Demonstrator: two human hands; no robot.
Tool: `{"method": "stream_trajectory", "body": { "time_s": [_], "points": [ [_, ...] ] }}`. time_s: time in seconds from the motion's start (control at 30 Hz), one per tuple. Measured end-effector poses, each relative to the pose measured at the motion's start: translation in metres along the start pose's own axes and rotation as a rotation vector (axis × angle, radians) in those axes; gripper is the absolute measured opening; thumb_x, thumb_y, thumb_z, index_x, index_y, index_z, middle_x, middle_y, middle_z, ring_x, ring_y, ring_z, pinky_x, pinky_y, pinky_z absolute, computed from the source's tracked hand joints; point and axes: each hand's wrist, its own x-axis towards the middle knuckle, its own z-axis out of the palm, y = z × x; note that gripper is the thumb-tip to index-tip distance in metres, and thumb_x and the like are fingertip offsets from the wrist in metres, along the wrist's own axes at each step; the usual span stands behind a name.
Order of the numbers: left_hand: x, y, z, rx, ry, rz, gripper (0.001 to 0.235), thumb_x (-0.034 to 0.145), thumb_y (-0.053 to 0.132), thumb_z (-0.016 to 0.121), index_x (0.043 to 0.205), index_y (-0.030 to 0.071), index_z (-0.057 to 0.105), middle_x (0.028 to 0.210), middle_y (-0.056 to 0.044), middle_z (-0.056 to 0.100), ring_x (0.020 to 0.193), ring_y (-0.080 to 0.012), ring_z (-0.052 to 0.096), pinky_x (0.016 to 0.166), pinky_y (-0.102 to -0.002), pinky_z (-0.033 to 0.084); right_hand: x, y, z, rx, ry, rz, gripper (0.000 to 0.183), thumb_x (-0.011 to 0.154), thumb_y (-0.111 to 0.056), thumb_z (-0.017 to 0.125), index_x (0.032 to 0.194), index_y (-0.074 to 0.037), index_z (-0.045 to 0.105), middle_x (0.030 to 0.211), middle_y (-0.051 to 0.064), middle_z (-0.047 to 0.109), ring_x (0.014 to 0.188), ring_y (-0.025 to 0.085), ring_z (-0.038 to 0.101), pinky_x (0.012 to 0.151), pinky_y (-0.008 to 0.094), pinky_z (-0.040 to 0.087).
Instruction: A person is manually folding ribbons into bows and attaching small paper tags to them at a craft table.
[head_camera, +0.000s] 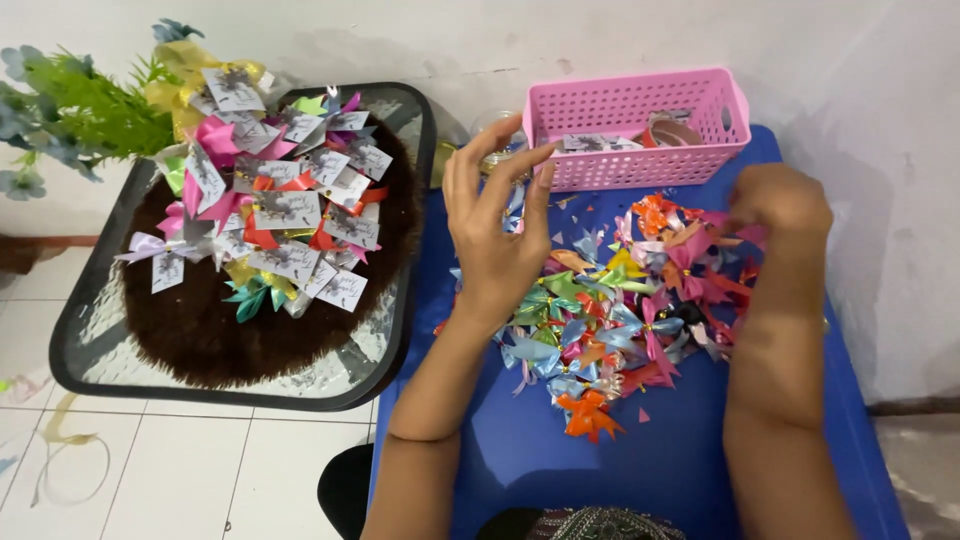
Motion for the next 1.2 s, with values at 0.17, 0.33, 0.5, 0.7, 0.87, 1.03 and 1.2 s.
{"method": "stream_trajectory", "body": {
  "time_s": [0.17,0.33,0.5,0.7,0.87,1.03,1.2],
  "points": [
    [-0.001,0.001,0.000,-0.013,-0.011,0.007,0.013,0.107,0.015,0.063,0.119,0.017,0.068,0.135,-0.007,0.058,0.126,-0.0270,0.060,0.109,-0.046,0.046,-0.004,0.015,-0.001,0.107,-0.168,0.088,0.036,0.070,-0.025,0.092,0.094,0.001,0.084,0.098,0.018,0.079,0.086,0.036,0.074,0.066,0.046,0.056],
    [-0.001,0.001,0.001,-0.017,-0.011,-0.001,0.012,0.107,0.015,0.063,0.118,0.016,0.068,0.135,-0.006,0.058,0.124,-0.0265,0.061,0.109,-0.046,0.047,-0.025,0.039,-0.014,0.277,-0.108,-0.097,0.026,0.086,-0.025,0.085,0.083,0.000,0.091,0.080,0.012,0.087,0.082,0.021,0.073,0.078,0.036,0.052],
    [-0.001,0.002,0.003,-0.015,-0.031,0.018,0.009,0.104,0.012,0.065,0.113,0.013,0.069,0.133,-0.006,0.061,0.121,-0.0258,0.062,0.106,-0.046,0.045,-0.096,0.062,-0.029,0.337,0.394,-0.257,0.040,0.108,-0.049,0.062,0.107,-0.016,0.086,0.072,0.010,0.079,0.070,0.020,0.064,0.073,0.035,0.043],
    [-0.011,0.007,0.021,-0.081,-0.145,0.097,0.015,0.102,0.019,0.066,0.115,0.013,0.066,0.122,-0.005,0.066,0.113,-0.0246,0.061,0.098,-0.042,0.044,-0.164,0.055,-0.005,0.776,1.042,-0.597,0.010,0.132,0.004,0.069,0.134,0.006,0.078,0.122,0.017,0.074,0.117,0.025,0.066,0.108,0.035,0.051],
    [-0.033,0.009,0.039,-0.208,-0.360,0.138,0.048,0.100,0.038,0.068,0.138,0.011,0.054,0.136,-0.008,0.062,0.126,-0.0260,0.061,0.112,-0.045,0.047,-0.204,-0.020,-0.018,0.755,1.208,-0.873,0.016,0.110,0.019,0.091,0.105,0.011,0.077,0.096,0.020,0.059,0.087,0.029,0.050,0.075,0.040,0.038],
    [-0.040,0.007,0.046,-0.411,-0.486,0.014,0.032,0.099,0.029,0.066,0.121,0.006,0.061,0.116,-0.008,0.069,0.106,-0.0277,0.066,0.099,-0.042,0.048,-0.209,-0.073,-0.022,0.963,1.173,-0.944,0.015,0.103,0.005,0.082,0.093,0.010,0.072,0.074,0.014,0.058,0.065,0.018,0.045,0.064,0.032,0.040],
    [-0.031,0.009,0.038,-0.742,-0.624,-0.319,0.013,0.102,0.022,0.060,0.104,0.010,0.063,0.095,-0.002,0.066,0.091,-0.0153,0.064,0.090,-0.030,0.055,-0.211,-0.076,-0.037,1.149,1.166,-0.812,0.040,0.111,0.021,0.070,0.144,0.015,0.047,0.075,0.015,0.061,0.059,0.023,0.060,0.059,0.030,0.053]
  ]
}}
